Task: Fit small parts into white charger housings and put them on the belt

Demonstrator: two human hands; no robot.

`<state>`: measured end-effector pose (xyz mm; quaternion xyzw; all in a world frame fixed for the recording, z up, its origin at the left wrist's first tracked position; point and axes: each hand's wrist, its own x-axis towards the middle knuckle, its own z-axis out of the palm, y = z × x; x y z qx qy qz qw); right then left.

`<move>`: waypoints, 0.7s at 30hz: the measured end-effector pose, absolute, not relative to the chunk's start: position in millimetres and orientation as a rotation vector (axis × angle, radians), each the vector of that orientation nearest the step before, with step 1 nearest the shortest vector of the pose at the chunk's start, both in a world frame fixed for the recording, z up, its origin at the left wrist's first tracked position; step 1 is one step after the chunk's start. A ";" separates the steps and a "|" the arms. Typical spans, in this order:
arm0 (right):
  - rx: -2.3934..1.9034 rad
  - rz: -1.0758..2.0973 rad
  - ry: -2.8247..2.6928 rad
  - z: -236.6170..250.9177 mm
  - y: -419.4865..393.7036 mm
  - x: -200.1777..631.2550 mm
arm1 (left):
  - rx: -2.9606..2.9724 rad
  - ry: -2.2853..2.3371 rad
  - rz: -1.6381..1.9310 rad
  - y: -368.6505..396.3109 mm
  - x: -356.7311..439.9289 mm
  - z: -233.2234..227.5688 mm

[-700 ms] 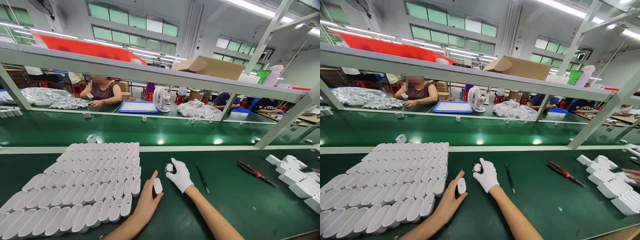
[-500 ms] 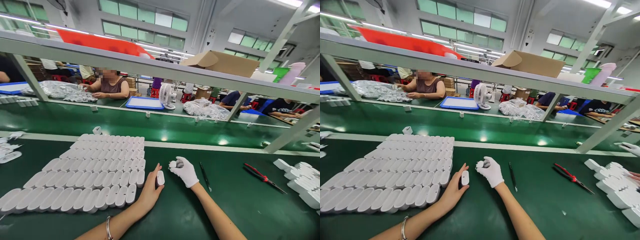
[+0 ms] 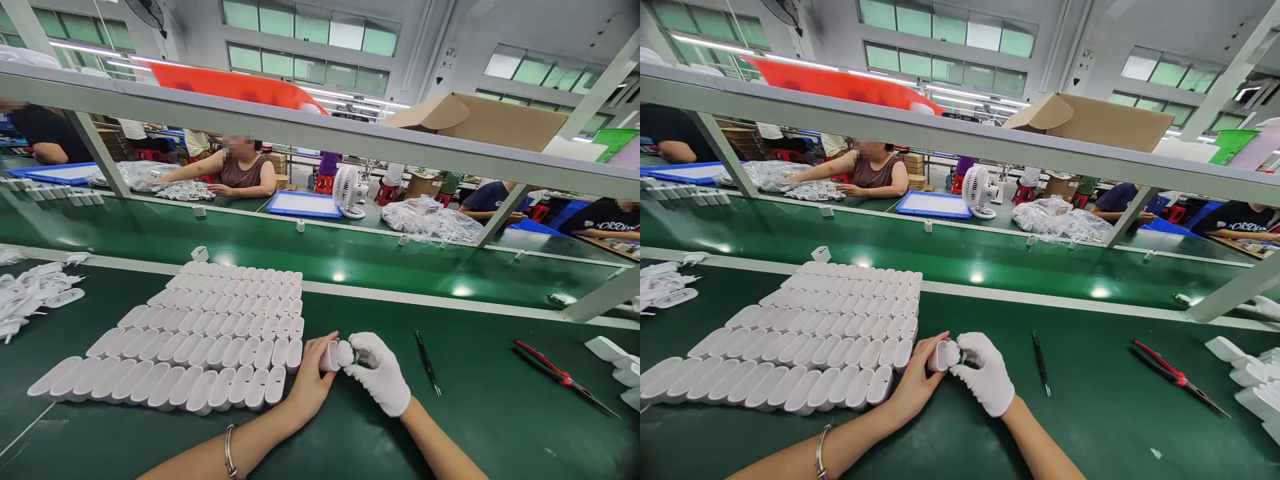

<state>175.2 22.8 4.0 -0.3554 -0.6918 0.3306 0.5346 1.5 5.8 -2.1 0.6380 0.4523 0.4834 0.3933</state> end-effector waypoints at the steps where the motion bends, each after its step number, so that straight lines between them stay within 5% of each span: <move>1: -0.844 0.786 -1.663 4.2 22.5 174.4 | 1.622 1.141 1.225 5.3 1.6 -1.6; 10: -0.826 0.317 -1.981 21.4 18.0 172.0 | 1.661 1.125 1.273 2.0 3.2 2.5; 21: -0.850 0.277 -2.053 24.0 17.6 169.6 | 1.698 1.109 1.275 3.1 1.9 0.7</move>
